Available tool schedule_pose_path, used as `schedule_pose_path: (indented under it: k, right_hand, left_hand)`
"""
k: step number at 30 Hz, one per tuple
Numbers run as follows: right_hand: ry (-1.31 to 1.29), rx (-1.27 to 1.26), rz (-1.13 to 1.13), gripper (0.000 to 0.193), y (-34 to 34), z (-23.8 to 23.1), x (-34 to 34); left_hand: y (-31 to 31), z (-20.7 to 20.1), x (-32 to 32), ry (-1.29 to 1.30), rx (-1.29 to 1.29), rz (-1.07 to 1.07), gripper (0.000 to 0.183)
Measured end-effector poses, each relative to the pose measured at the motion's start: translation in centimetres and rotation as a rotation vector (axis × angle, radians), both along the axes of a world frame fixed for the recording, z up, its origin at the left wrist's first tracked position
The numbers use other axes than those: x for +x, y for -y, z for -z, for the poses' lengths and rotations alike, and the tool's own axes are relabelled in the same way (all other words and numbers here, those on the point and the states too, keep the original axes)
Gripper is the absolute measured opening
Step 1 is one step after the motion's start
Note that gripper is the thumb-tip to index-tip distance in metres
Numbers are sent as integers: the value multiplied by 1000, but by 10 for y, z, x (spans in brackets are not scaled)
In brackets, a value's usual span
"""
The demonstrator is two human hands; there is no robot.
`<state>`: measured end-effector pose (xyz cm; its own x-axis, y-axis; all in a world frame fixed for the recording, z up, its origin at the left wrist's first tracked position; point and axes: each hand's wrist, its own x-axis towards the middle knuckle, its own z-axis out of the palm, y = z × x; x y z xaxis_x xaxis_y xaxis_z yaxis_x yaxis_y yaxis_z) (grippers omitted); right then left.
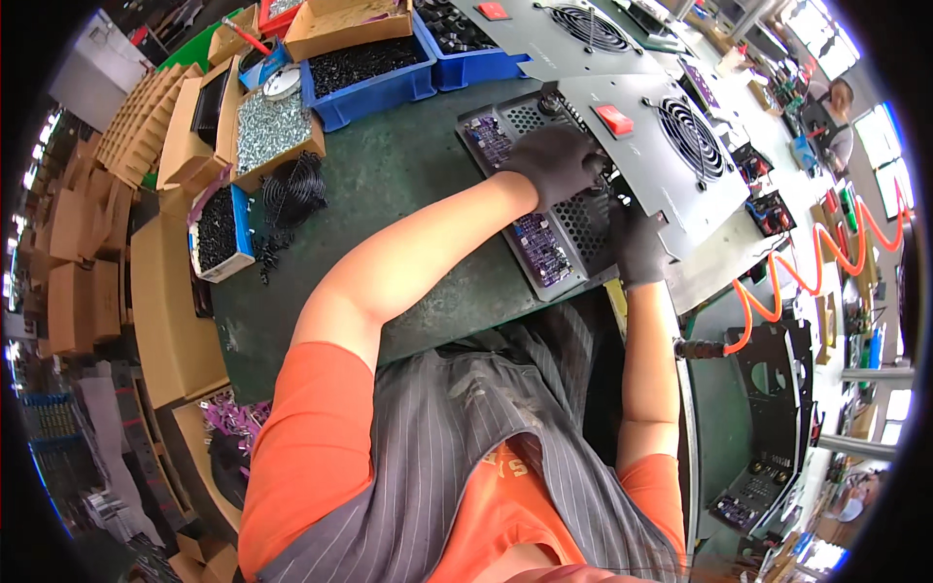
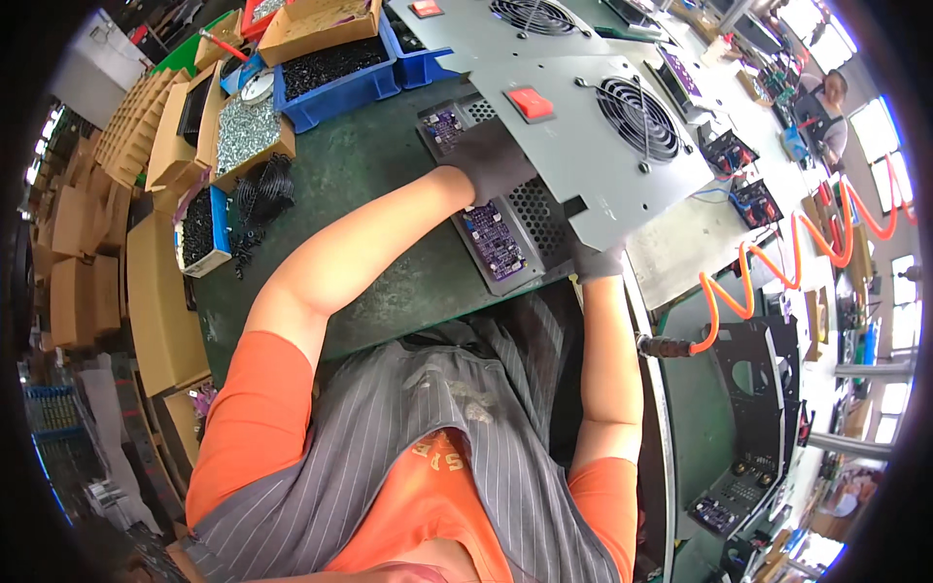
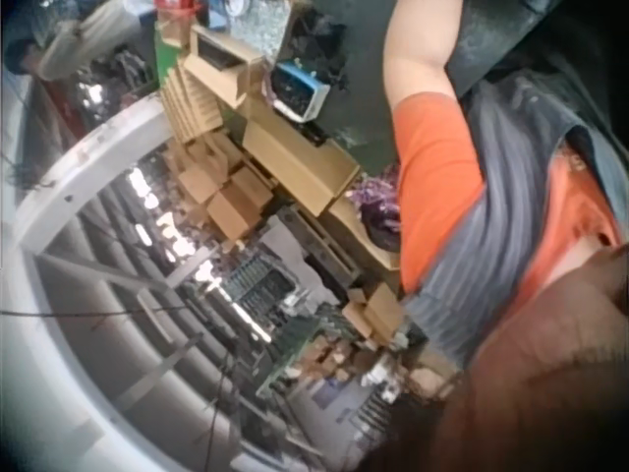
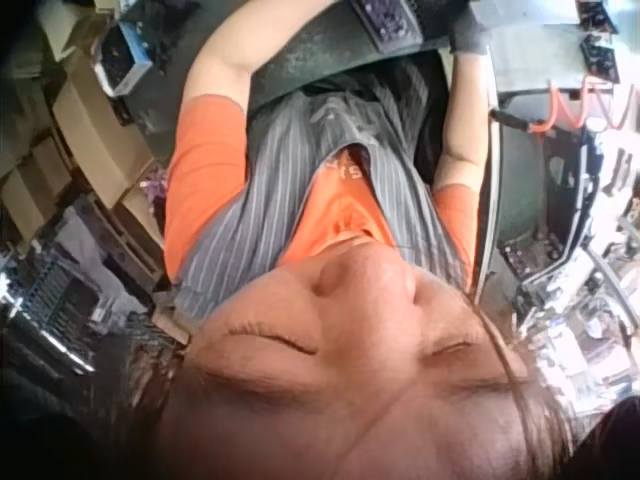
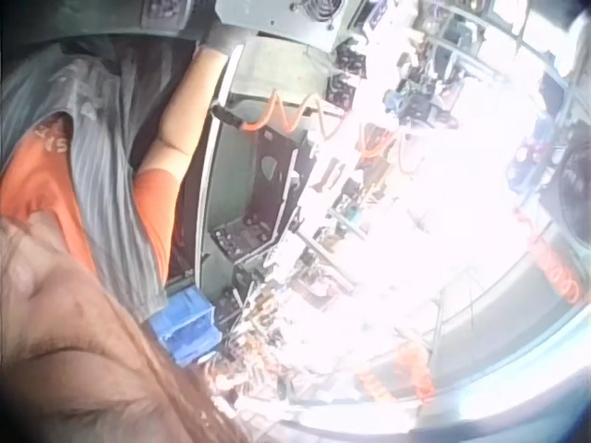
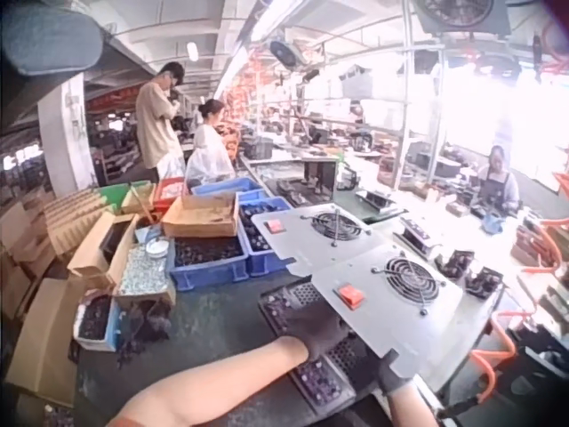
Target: The person assembles an electronic device on a factory workbench. They use a pneumatic screwdriver to fasten screws into a metal chassis, place rubber feet, and attach cooling fans. The person handles circuit boards, screws, and rubber feet while working at a station with bins of parts.
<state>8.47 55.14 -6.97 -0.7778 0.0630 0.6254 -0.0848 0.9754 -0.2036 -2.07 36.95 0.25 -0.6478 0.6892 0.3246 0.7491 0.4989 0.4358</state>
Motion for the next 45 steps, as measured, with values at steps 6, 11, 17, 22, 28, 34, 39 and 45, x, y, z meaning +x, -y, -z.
schedule_pose_path:
  k: [6,11,17,22,28,34,39,45]
  right_hand:
    - [-54,-209,-80,29,-21,36,-49]
    - [134,-200,-27,23,-31,38,-61]
    - [345,-270,-203,17,-7,-6,-68]
    - [464,-144,-178,16,-1,-29,-72]
    - [502,-68,-105,16,6,-28,-83]
    - [496,-37,-60,16,13,-30,-84]
    - [514,-36,-61,16,14,-31,-81]
    - [532,-35,-62,17,10,-37,-82]
  left_hand:
    - [-17,17,-9,51,-48,-83,40]
    - [-20,26,-16,38,-50,-101,38]
    - [0,22,-6,80,158,-81,33]
    - [61,33,2,76,239,-147,38]
    - [143,60,21,7,285,-254,35]
    - [167,72,37,24,118,-226,35]
    - [163,72,35,22,98,-245,34]
    - [165,71,36,35,86,-225,31]
